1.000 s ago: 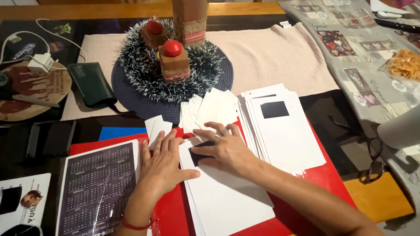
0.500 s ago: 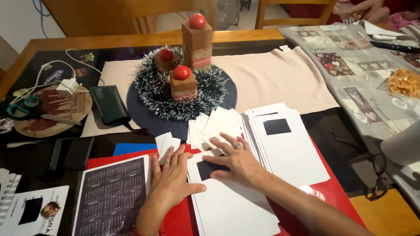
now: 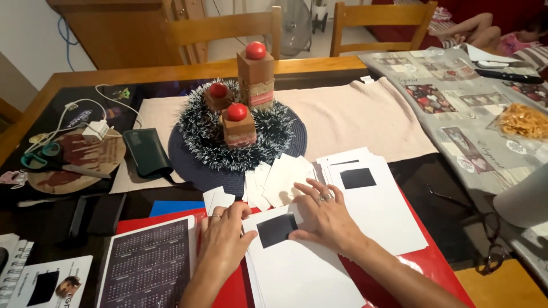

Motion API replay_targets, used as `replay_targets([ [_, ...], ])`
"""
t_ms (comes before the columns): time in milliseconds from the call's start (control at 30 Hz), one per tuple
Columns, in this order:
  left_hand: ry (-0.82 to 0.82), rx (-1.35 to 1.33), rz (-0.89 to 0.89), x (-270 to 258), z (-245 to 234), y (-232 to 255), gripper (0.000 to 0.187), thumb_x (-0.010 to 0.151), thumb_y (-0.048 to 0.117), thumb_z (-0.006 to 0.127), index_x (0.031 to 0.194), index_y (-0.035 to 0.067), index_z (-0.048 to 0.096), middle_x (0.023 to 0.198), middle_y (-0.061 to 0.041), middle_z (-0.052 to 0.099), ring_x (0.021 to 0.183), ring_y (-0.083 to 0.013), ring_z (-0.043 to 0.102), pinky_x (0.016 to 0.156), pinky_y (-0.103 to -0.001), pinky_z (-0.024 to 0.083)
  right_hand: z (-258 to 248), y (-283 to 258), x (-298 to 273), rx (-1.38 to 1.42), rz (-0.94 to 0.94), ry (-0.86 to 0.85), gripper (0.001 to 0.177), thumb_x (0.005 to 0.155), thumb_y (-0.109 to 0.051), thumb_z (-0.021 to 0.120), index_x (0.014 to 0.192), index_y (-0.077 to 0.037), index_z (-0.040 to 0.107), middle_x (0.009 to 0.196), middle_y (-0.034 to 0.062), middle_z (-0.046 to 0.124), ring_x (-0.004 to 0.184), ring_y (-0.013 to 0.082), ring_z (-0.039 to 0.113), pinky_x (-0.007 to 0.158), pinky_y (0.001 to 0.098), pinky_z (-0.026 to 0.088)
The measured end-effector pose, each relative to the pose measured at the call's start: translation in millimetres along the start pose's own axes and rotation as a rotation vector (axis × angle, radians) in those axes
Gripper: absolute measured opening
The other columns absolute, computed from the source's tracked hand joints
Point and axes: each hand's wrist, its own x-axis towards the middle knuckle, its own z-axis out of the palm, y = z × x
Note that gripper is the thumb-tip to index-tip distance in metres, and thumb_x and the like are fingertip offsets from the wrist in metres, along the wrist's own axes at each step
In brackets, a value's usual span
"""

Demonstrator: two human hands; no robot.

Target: Peeling small black stickers from a sheet and applying them to white cards

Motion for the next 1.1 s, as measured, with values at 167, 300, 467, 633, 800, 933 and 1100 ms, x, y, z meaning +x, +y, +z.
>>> replay_targets([
  [167, 0.094, -0.113, 0.004, 4.9, 4.8, -1.3, 0.031, 0.092, 0.031, 0.08, 0.122, 0.033, 0.07, 0.106, 0.013, 0.076, 0.115, -0.0207, 0.061, 0.098, -0.046, 0.042, 5.8, 0.9, -1.8, -0.022, -0.011, 0.017, 0.085, 0.083, -0.073, 0.083, 0.144, -0.019, 0.057, 0.167, 0.0028, 0.047, 0.158, 0.0309, 0.032, 0.121, 0.0616, 0.022],
  [300, 0.157, -0.477, 0.004, 1.7, -2.9, 1.8, 0.02, 0.095, 0.025, 0.074, 0.112, 0.023, 0.083, 0.116, 0.006, 0.083, 0.093, -0.0173, 0.079, 0.084, -0.034, 0.058, -3.0, -1.9, -1.8, 0.035, 0.021, 0.014, 0.104, 0.083, -0.063, 0.091, 0.163, -0.017, 0.042, 0.17, 0.0049, 0.045, 0.159, 0.0283, 0.033, 0.123, 0.0564, 0.022],
  [467, 0.196, -0.692, -0.145, -8.8, -22.0, 10.5, 0.018, 0.098, 0.031, 0.074, 0.109, 0.023, 0.086, 0.078, 0.006, 0.078, 0.072, -0.007, 0.066, 0.067, -0.026, 0.048, -37.3, -9.2, 0.4, 0.652, 0.371, 0.059, 0.088, 0.085, -0.033, 0.09, 0.16, -0.022, 0.045, 0.139, 0.0042, 0.065, 0.107, 0.0201, 0.061, 0.092, 0.0389, 0.051],
  [633, 0.287, -0.875, -0.152, -9.6, -23.6, 13.6, 0.017, 0.098, 0.023, 0.078, 0.109, 0.015, 0.088, 0.068, 0.006, 0.072, 0.064, -0.005, 0.054, 0.062, -0.024, 0.041, -44.3, 1.0, -1.6, 1.45, 0.532, 0.051, 0.032, 0.092, -0.01, 0.08, 0.122, -0.004, 0.074, 0.116, 0.0102, 0.082, 0.103, 0.0238, 0.079, 0.09, 0.0374, 0.063],
  [800, 0.226, -1.099, -0.086, -5.7, -17.6, 14.0, 0.024, 0.101, 0.014, 0.069, 0.116, 0.001, 0.084, 0.072, -0.01, 0.082, 0.063, -0.0152, 0.075, 0.057, -0.027, 0.058, -56.2, 11.9, -4.3, 1.427, 0.659, 0.115, 0.014, 0.1, -0.013, 0.075, 0.103, 0.0, 0.079, 0.082, 0.013, 0.08, 0.061, 0.0209, 0.072, 0.053, 0.0318, 0.054],
  [933, 0.212, -1.151, -0.083, -0.7, -11.6, 2.7, 0.024, 0.104, 0.017, 0.065, 0.113, 0.001, 0.08, 0.08, -0.014, 0.085, 0.068, -0.0176, 0.075, 0.065, -0.027, 0.059, -41.8, 67.6, -19.5, 1.598, 0.551, 0.317, 0.018, 0.102, -0.007, 0.071, 0.115, 0.004, 0.077, 0.099, 0.0171, 0.082, 0.079, 0.0249, 0.077, 0.068, 0.0336, 0.061],
  [1100, 0.284, -0.684, -0.154, -7.1, -27.6, 11.0, 0.019, 0.1, 0.027, 0.07, 0.113, 0.019, 0.082, 0.098, 0.005, 0.09, 0.091, -0.0093, 0.081, 0.088, -0.026, 0.056, -81.7, 136.3, -60.1, 1.216, 0.771, 0.656, 0.019, 0.107, -0.026, 0.072, 0.097, -0.01, 0.077, 0.077, 0.0013, 0.075, 0.059, 0.0066, 0.064, 0.053, 0.0216, 0.049],
])
